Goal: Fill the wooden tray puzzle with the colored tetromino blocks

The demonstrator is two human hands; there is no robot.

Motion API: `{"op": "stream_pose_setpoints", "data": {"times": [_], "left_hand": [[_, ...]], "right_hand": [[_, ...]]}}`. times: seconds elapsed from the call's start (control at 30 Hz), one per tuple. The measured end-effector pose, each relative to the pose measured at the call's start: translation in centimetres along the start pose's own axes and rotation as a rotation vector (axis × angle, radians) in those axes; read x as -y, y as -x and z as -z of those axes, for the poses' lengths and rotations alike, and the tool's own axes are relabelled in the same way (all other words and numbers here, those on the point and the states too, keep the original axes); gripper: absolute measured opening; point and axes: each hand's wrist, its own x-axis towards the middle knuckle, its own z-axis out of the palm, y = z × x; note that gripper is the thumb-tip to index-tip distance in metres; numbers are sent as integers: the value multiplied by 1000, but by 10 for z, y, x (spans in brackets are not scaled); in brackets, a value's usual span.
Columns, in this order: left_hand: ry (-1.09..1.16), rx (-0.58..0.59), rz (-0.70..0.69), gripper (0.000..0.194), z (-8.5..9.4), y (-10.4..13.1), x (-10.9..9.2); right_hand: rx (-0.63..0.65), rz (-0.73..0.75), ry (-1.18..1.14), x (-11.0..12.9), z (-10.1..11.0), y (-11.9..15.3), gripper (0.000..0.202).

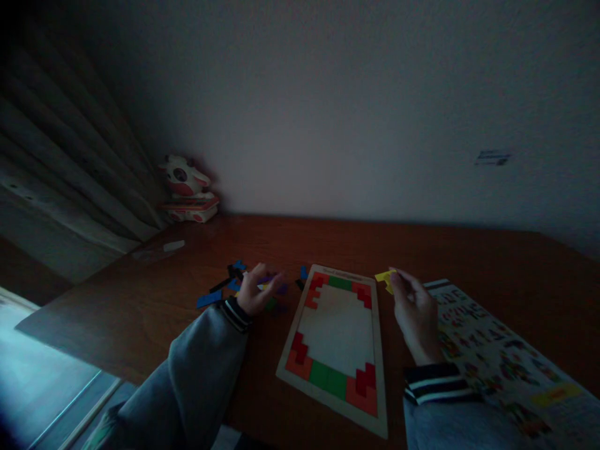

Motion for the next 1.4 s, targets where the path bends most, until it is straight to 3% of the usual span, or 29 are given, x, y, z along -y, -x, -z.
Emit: {"op": "stream_pose_setpoints", "data": {"times": [0.03, 0.1, 0.2, 0.47, 0.7, 0.93, 1.03, 1.2, 1.4], "left_hand": [[-151, 201, -123, 22, -8, 5, -4], [-348, 448, -290, 25, -19, 14, -11], [-464, 545, -392, 27, -27, 21, -15], [-529, 524, -401, 25, -26, 19, -10], [-458, 533, -345, 28, -29, 22, -12], [-307, 499, -272, 31, -38, 31, -20], [-294, 480, -201, 26, -41, 34, -22], [-327, 391, -10, 27, -40, 32, -19], [-346, 373, -51, 23, -38, 27, -22]], "right_hand": [[-7, -22, 17, 3, 0, 1, 54], [-18, -53, 44, 11, -1, 2, 55], [-6, -37, 115, 20, -1, 4, 55], [256, -28, 45, 26, -11, 20, 50], [602, -159, -35, 52, -22, 40, 37], [845, -126, -90, 71, -33, 63, 25], [849, -108, -100, 70, -35, 64, 26], [676, -129, -75, 58, -33, 56, 29], [604, -165, -35, 54, -28, 49, 35]]}}
